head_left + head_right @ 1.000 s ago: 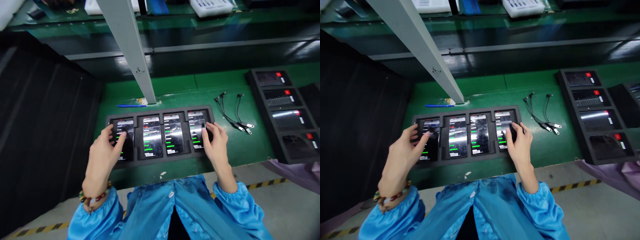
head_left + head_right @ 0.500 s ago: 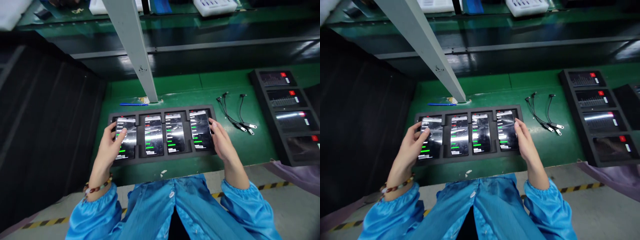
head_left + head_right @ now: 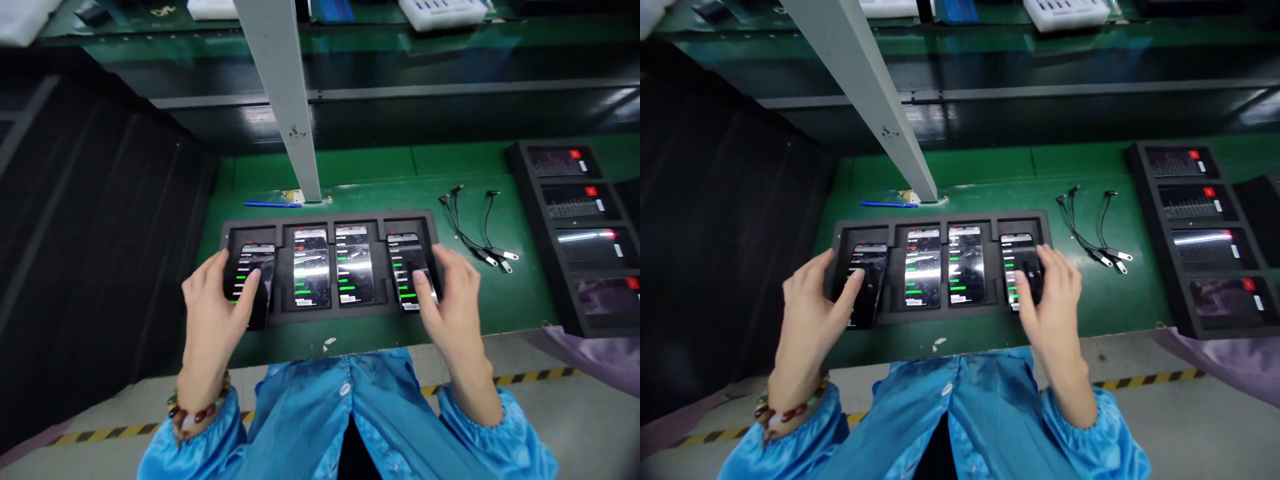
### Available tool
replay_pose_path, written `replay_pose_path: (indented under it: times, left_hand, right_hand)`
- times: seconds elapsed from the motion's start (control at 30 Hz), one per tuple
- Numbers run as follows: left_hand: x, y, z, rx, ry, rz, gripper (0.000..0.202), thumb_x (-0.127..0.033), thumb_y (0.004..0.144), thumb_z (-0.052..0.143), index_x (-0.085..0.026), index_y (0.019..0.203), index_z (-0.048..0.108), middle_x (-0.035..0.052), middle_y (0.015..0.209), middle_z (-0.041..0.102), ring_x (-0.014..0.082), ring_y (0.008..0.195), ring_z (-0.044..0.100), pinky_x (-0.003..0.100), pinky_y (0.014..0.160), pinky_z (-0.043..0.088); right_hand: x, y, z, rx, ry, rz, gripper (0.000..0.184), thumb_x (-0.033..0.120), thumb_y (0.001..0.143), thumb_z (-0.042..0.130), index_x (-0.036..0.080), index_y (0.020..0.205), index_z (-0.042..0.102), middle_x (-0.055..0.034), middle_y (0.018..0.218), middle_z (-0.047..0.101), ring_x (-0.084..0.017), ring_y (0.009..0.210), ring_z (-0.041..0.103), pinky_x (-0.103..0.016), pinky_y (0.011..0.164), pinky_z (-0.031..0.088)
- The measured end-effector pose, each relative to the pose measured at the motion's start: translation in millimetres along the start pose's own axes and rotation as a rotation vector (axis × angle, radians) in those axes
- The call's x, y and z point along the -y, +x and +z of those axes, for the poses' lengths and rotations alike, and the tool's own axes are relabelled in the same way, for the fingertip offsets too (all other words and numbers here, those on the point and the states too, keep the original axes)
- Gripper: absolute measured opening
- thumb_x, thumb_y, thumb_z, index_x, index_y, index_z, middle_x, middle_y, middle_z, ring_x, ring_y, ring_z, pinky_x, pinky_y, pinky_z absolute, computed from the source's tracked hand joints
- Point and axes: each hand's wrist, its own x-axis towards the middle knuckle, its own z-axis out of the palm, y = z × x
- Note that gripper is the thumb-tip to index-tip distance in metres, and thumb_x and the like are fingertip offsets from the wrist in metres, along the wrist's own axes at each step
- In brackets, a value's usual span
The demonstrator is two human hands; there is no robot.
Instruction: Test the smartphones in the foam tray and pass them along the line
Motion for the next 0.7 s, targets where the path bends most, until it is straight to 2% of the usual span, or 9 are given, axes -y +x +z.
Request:
replay_pose_path:
  times: [0.07, 0.13, 0.2, 0.27, 0.4, 0.47, 0.53, 0.63, 0.7]
  left_hand:
    - [-20, -1, 12.8, 0.024, 0.059, 0.147, 0.069, -0.063, 0.105, 0.062, -0.024, 0.162, 0.057, 0.0146, 0.148, 0.072, 0.0402, 0.142, 0.06, 0.059, 0.124, 0.045]
    - [-36, -2, 32.6, 0.104, 0.144, 0.262, 0.071, -0.06, 0.106, 0.061, -0.017, 0.163, 0.056, 0.0184, 0.134, 0.078, 0.0419, 0.136, 0.063, 0.063, 0.127, 0.039]
    - [-47, -4, 52.5, 0.133, 0.205, 0.327, 0.077, -0.06, 0.107, 0.06, -0.007, 0.163, 0.055, 0.0246, 0.128, 0.079, 0.0443, 0.139, 0.061, 0.066, 0.131, 0.031]
    - [-53, -8, 65.3, 0.13, 0.175, 0.324, 0.078, -0.061, 0.107, 0.059, -0.006, 0.163, 0.053, 0.026, 0.13, 0.078, 0.0438, 0.139, 0.061, 0.067, 0.133, 0.028]
    - [-56, -18, 66.4, 0.088, -0.049, 0.203, 0.073, -0.062, 0.104, 0.066, -0.02, 0.163, 0.054, 0.0201, 0.145, 0.072, 0.0412, 0.143, 0.061, 0.069, 0.135, 0.027]
    - [-57, -21, 63.7, 0.09, -0.284, 0.132, 0.073, -0.06, 0.102, 0.071, -0.025, 0.163, 0.053, 0.0174, 0.154, 0.067, 0.0376, 0.145, 0.061, 0.063, 0.132, 0.038]
    - [-59, -21, 64.6, 0.124, -0.579, 0.034, 0.084, -0.059, 0.099, 0.076, -0.031, 0.169, 0.041, 0.016, 0.163, 0.059, 0.0325, 0.14, 0.067, 0.054, 0.124, 0.051]
    - [-60, -13, 72.2, 0.219, -0.867, -0.195, 0.107, -0.059, 0.091, 0.086, -0.037, 0.176, 0.024, 0.0167, 0.17, 0.052, 0.0301, 0.135, 0.071, 0.049, 0.119, 0.057]
    - [-59, -6, 76.1, 0.284, -0.935, -0.345, 0.108, -0.058, 0.088, 0.09, -0.035, 0.175, 0.03, 0.0169, 0.163, 0.06, 0.0325, 0.142, 0.068, 0.052, 0.125, 0.053]
  right_hand:
    - [23, 1, 17, 0.077, -0.078, -0.132, 0.056, 0.057, 0.114, 0.053, 0.025, 0.16, 0.057, -0.0181, 0.152, 0.069, -0.042, 0.156, 0.049, -0.074, 0.133, 0.031]
    - [41, 2, 40, 0.183, -0.119, -0.199, 0.059, 0.057, 0.114, 0.052, 0.021, 0.16, 0.057, -0.0211, 0.148, 0.071, -0.045, 0.157, 0.046, -0.077, 0.133, 0.026]
    - [51, 1, 60, 0.241, -0.141, -0.21, 0.067, 0.06, 0.113, 0.051, 0.015, 0.162, 0.054, -0.0262, 0.149, 0.069, -0.048, 0.158, 0.045, -0.078, 0.133, 0.025]
    - [56, -1, 70, 0.259, -0.109, -0.17, 0.071, 0.062, 0.114, 0.047, 0.012, 0.165, 0.05, -0.0272, 0.152, 0.066, -0.047, 0.158, 0.045, -0.076, 0.133, 0.027]
    - [58, -5, 64, 0.231, 0.206, -0.02, 0.071, 0.065, 0.112, 0.052, 0.021, 0.167, 0.045, -0.02, 0.163, 0.058, -0.039, 0.162, 0.043, -0.068, 0.136, 0.033]
    - [58, -3, 62, 0.23, 0.502, 0.092, 0.074, 0.067, 0.11, 0.057, 0.026, 0.168, 0.04, -0.0173, 0.167, 0.054, -0.033, 0.16, 0.048, -0.059, 0.134, 0.041]
    - [57, 2, 65, 0.248, 0.798, 0.242, 0.08, 0.07, 0.107, 0.061, 0.03, 0.17, 0.033, -0.0151, 0.17, 0.051, -0.028, 0.158, 0.051, -0.053, 0.132, 0.047]
    - [53, 14, 74, 0.276, 1.05, 0.486, 0.098, 0.077, 0.098, 0.069, 0.033, 0.174, 0.025, -0.0137, 0.171, 0.05, -0.027, 0.163, 0.047, -0.053, 0.137, 0.039]
    - [48, 22, 73, 0.301, 1.095, 0.592, 0.105, 0.078, 0.094, 0.072, 0.033, 0.175, 0.024, -0.0124, 0.168, 0.055, -0.026, 0.166, 0.044, -0.054, 0.141, 0.03]
